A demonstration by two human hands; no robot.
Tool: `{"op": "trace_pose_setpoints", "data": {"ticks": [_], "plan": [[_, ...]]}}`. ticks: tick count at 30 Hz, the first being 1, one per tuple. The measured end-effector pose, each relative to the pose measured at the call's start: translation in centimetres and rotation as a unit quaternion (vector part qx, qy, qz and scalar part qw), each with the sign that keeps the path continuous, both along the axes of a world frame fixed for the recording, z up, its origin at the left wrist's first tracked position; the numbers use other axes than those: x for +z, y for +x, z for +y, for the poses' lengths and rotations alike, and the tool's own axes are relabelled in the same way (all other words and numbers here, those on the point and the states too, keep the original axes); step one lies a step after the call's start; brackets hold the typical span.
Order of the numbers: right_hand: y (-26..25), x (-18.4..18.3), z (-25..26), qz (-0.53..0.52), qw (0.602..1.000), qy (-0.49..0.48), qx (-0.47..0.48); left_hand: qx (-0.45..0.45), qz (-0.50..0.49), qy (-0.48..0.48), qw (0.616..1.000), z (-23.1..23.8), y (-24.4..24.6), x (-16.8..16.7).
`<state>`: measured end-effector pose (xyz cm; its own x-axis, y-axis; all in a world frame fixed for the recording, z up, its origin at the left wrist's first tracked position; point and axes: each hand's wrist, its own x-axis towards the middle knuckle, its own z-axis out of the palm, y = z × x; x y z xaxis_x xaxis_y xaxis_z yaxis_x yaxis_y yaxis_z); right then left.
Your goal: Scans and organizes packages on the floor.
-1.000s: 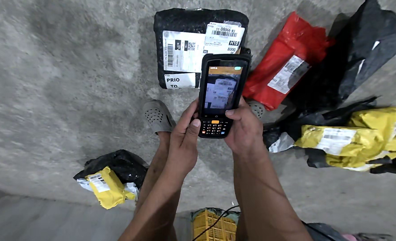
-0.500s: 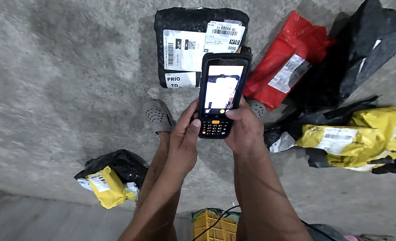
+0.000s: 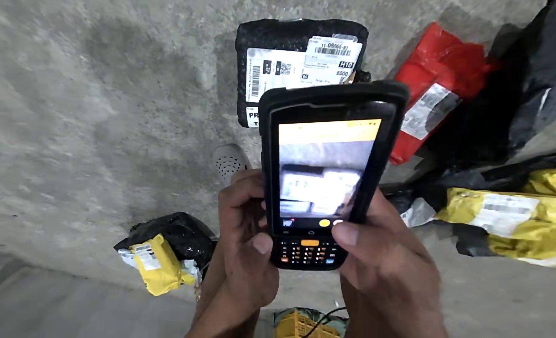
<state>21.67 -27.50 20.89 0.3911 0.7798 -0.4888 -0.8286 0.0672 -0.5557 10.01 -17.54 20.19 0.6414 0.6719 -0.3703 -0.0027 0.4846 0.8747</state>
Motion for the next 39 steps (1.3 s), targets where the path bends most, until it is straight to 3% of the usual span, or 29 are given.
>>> {"op": "trace_pose_setpoints", "data": {"ticks": [13, 18, 24, 29, 34, 37, 39], "plan": [[0.2, -0.5, -1.0, 0.032, 0.999, 0.035, -0.010, 0.007, -0.005, 0.019, 1.000, -1.2, 0.4, -0.2], [0.5, -0.1, -1.0, 0.024, 0.998, 0.049, -0.018, -0.011, 0.029, 0.092, 0.995, -1.4, 0.3, -0.6], [0.4, 0.2, -1.5, 0.050, 0.995, 0.071, -0.042, 0.000, -0.030, 0.052, 0.998, -1.9, 1.0, -0.3], [0.5, -0.3, -1.7, 0.026, 0.995, 0.095, -0.034, -0.004, -0.018, 0.042, 0.999, -1.9, 1.1, 0.0], [0.2, -0.2, -2.2, 0.008, 1.000, 0.027, -0.010, -0.009, 0.011, 0.010, 1.000, -2.2, 0.3, 0.1], [0.1, -0.5, -2.2, -0.004, 1.000, 0.010, -0.007, 0.003, 0.019, 0.066, 0.998, -1.3, 0.4, 0.1], [0.0, -0.8, -2.1, 0.005, 1.000, -0.004, -0.015, 0.028, 0.006, 0.095, 0.995, -0.2, 0.7, 1.9]]}}
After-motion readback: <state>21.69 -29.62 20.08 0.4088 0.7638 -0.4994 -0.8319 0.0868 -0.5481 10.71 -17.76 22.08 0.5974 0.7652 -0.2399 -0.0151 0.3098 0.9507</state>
